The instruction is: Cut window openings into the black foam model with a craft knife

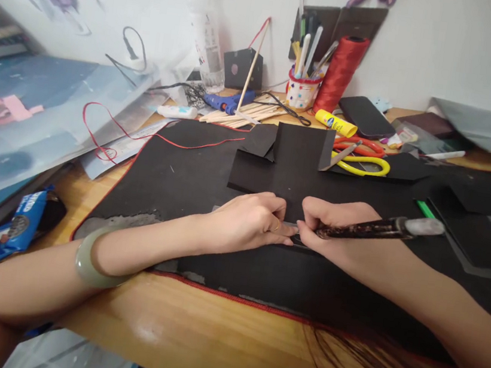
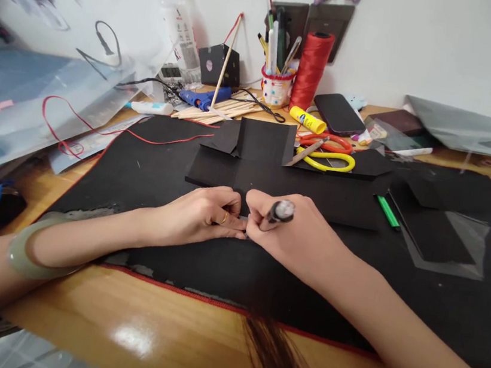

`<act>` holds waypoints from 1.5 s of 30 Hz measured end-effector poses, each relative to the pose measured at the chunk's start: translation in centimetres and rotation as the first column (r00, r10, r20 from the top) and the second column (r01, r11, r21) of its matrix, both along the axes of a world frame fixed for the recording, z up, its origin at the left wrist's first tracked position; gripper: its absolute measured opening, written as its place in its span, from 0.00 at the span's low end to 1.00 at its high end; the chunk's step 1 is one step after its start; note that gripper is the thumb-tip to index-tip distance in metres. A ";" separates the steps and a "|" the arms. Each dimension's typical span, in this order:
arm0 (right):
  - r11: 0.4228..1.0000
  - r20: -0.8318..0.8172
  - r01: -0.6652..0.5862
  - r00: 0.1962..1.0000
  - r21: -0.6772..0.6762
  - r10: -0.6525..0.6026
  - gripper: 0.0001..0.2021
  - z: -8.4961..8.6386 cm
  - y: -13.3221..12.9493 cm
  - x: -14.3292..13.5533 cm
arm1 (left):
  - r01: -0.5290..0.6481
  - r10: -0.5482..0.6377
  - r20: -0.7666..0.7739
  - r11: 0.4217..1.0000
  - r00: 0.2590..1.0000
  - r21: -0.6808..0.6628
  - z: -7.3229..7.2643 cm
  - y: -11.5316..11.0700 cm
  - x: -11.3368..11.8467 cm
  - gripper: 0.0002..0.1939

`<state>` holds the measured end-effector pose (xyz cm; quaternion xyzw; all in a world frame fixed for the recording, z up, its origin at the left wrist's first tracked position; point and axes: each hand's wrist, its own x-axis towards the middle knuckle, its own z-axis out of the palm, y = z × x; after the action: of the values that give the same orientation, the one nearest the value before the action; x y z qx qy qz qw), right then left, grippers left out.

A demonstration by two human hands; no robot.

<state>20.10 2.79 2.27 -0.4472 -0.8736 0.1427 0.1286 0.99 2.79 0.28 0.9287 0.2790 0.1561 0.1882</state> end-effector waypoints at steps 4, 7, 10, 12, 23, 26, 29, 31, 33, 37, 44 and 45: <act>0.999 -0.077 -0.001 0.997 -0.040 -0.002 0.12 0.5 -0.2 -0.2 | -0.009 0.009 0.013 1.000 1.000 -0.004 0.0 0.1 0.1 0.11; 0.997 -0.117 0.022 0.993 -0.067 -0.030 0.12 0.6 -0.3 -0.3 | -0.009 0.009 0.012 1.000 1.000 0.006 0.0 0.1 0.1 0.11; 0.992 -0.157 0.038 0.986 -0.117 -0.056 0.12 0.4 -0.4 -0.5 | -0.003 0.003 0.017 1.000 1.000 -0.001 0.0 0.1 0.0 0.11; 0.987 -0.180 0.044 0.981 -0.155 -0.072 0.12 0.3 -0.4 -0.5 | -0.004 0.005 0.019 1.000 1.000 -0.006 0.0 0.1 0.0 0.11; 0.988 -0.115 -0.006 0.993 -0.156 -0.012 0.11 0.6 0.7 0.6 | -0.020 0.020 0.022 1.000 1.000 -0.020 0.0 0.1 0.1 0.12; 0.998 -0.080 0.013 0.997 -0.068 -0.018 0.11 0.8 0.3 0.3 | -0.016 0.017 0.025 1.000 1.000 -0.015 0.0 0.1 0.1 0.12; 1.000 -0.055 0.019 0.998 -0.002 -0.019 0.12 0.8 -0.2 -0.2 | -0.014 0.014 0.034 1.000 0.999 -0.011 -0.1 0.2 0.1 0.12; 1.000 -0.058 0.014 0.998 0.007 -0.013 0.12 0.7 -0.4 -0.4 | -0.011 0.011 0.034 1.000 0.999 -0.007 -0.1 0.2 0.1 0.11; 1.000 -0.068 0.011 0.998 -0.004 -0.011 0.11 0.5 -0.5 -0.6 | -0.008 0.008 0.030 1.000 1.000 -0.006 -0.1 0.2 0.1 0.10; 0.997 -0.122 0.044 0.991 -0.063 -0.051 0.10 0.3 -0.6 -0.6 | -0.006 0.006 0.028 1.000 1.000 -0.004 -0.1 0.2 0.1 0.10; 0.986 -0.147 0.021 0.988 -0.168 -0.046 0.11 0.4 0.4 0.3 | -0.006 0.006 0.037 1.000 0.999 -0.004 -0.4 0.2 0.1 0.12; 0.987 -0.132 0.020 0.990 -0.162 -0.041 0.11 0.5 0.5 0.4 | -0.006 0.006 0.037 1.000 0.999 -0.005 -0.4 0.2 0.1 0.12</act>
<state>20.51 3.25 2.76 -0.4587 -0.8416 0.2403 0.1534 1.05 3.01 -0.15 0.9243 0.2785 0.1731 0.1951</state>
